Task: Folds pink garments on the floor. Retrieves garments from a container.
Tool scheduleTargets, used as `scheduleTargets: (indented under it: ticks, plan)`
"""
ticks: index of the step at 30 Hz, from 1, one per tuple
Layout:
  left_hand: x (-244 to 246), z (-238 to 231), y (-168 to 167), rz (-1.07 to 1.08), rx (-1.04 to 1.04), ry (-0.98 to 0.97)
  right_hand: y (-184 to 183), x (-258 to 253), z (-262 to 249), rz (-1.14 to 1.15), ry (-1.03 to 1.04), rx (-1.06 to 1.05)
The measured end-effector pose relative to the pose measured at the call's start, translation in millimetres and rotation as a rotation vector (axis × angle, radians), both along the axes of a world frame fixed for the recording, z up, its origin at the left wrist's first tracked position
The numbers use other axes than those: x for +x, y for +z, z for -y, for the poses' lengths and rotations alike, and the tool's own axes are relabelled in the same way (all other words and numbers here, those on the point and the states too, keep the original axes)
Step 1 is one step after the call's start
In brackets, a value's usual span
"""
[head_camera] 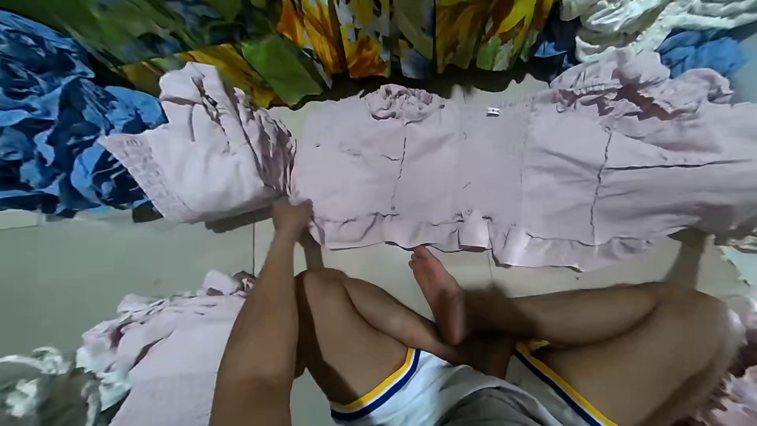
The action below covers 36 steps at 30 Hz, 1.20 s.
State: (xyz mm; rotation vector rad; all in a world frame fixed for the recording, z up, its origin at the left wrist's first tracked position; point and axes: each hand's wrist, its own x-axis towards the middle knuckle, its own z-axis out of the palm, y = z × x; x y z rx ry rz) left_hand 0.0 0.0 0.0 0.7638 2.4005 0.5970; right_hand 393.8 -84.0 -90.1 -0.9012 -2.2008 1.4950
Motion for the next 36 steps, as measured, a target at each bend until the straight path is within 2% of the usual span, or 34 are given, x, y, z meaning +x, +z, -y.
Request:
scheduleTargets:
  ticks: [2,4,6,7,9,10,11,12,13,14,15,17,18,20,22,24,26,28,31,34,36]
  plan:
    - [-9,0,18,0.25,0.255,0.157,-1,-1,2,0.08,0.018,0.101]
    - [1,-4,57,0.447,0.499,0.211,7,-2,2,-0.087,-0.031,-0.088]
    - [27,-10,98,0.503,0.648,0.13,13,-3,4,-0.164,-0.044,-0.199]
    - [47,-15,116,0.489,0.689,0.053,16,-4,8,-0.16,-0.105,-0.166]
    - [97,-29,142,0.448,0.752,-0.173,35,12,-2,0.057,-0.418,0.184]
    - [125,-38,145,0.435,0.775,-0.319,60,41,-35,0.139,-0.639,0.331]
    - [158,-46,144,0.422,0.772,-0.469,106,110,-95,0.045,-0.555,0.222]
    - [192,-53,138,0.415,0.726,-0.632,163,194,-175,0.029,-0.203,-0.008]
    - [225,-59,130,0.41,0.617,-0.796,211,211,-220,0.071,-0.321,-0.16]
    - [254,-65,117,0.384,0.484,-0.974,226,198,-241,0.051,-0.54,-0.159]
    - [277,-68,103,0.346,0.358,-1.124,217,171,-248,0.04,-0.685,-0.149]
    - [300,-66,81,0.272,0.177,-1.245,169,127,-248,0.085,-0.7,-0.281]
    - [297,-63,75,0.216,0.153,-1.194,144,114,-249,0.134,-0.7,-0.348]
    - [275,-53,65,0.024,0.157,-0.933,105,97,-254,0.214,-0.787,-0.399]
    - [242,-45,49,-0.097,0.09,-0.665,87,85,-256,0.281,-0.885,-0.378]
    - [214,-39,26,0.057,-0.005,-0.519,88,73,-259,0.404,-0.889,-0.315]
    - [201,-30,-1,0.268,-0.016,-0.533,96,64,-268,0.549,-0.831,-0.23]
    - [196,-27,-16,0.388,0.046,-0.577,101,60,-283,0.628,-0.753,-0.149]
    - [185,-29,-7,0.406,0.11,-0.533,113,69,-287,0.537,-0.735,-0.086]
    - [174,-27,6,0.389,0.166,-0.486,135,103,-264,0.4,-0.948,-0.025]
    - [166,-25,8,0.33,0.043,-0.618,116,129,-245,0.391,-0.949,-0.094]
